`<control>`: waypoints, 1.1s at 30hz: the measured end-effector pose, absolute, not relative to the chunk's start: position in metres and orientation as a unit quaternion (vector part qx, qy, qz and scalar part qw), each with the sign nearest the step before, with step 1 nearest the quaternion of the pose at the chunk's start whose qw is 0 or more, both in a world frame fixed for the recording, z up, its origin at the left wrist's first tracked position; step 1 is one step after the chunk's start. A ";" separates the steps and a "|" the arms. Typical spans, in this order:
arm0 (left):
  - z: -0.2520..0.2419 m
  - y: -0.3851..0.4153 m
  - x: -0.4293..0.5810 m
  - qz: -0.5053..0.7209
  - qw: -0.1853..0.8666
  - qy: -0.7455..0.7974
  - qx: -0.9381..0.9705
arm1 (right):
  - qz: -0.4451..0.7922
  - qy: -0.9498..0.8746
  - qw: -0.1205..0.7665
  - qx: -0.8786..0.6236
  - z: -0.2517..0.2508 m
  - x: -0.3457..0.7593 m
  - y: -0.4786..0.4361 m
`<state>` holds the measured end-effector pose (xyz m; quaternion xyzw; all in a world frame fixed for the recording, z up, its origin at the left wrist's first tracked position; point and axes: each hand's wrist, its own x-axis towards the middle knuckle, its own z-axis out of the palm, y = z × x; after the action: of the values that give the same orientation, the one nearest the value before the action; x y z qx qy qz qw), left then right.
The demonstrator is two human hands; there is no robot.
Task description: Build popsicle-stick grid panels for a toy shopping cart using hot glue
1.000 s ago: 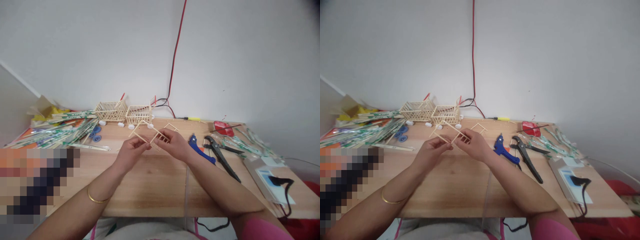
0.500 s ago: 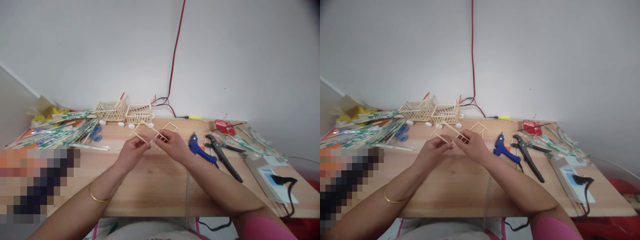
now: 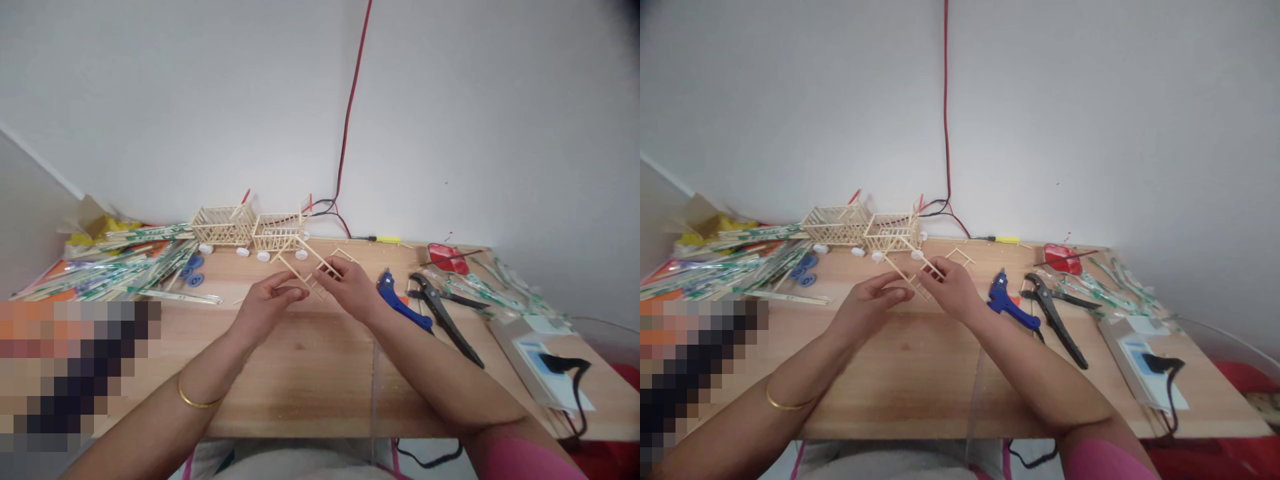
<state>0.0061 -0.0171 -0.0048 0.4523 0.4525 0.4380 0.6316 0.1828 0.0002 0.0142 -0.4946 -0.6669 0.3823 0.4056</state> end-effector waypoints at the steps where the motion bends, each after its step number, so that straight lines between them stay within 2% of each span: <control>1: -0.005 -0.017 0.006 0.434 0.626 0.462 0.454 | 0.385 -0.663 0.408 -0.496 0.014 0.184 0.001; 9: -0.010 -0.010 0.003 0.479 0.566 0.495 0.453 | 0.433 -0.630 0.401 -0.505 0.008 0.192 0.008; 13: -0.012 -0.011 0.005 0.446 0.619 0.466 0.448 | 0.502 -0.610 0.387 -0.477 0.003 0.191 0.009; 16: -0.017 -0.013 0.007 0.440 0.649 0.431 0.447 | 0.502 -0.633 0.383 -0.448 0.001 0.187 0.007; 21: -0.021 -0.014 0.010 0.468 0.624 0.439 0.447 | 0.468 -0.672 0.389 -0.422 0.001 0.182 0.003; 27: -0.018 -0.010 0.003 0.451 0.520 0.496 0.530 | 0.300 -0.736 0.420 -0.438 -0.001 0.184 0.002; 30: -0.017 -0.010 0.002 0.438 0.481 0.514 0.559 | 0.278 -0.748 0.409 -0.442 0.000 0.185 0.002; 33: -0.015 -0.009 0.001 0.443 0.496 0.509 0.546 | 0.262 -0.754 0.416 -0.435 0.006 0.188 0.003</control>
<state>0.0012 -0.0090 -0.0153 0.5462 0.5095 0.4426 0.4963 0.1883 0.0029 0.0057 -0.4353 -0.7544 0.2619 0.4157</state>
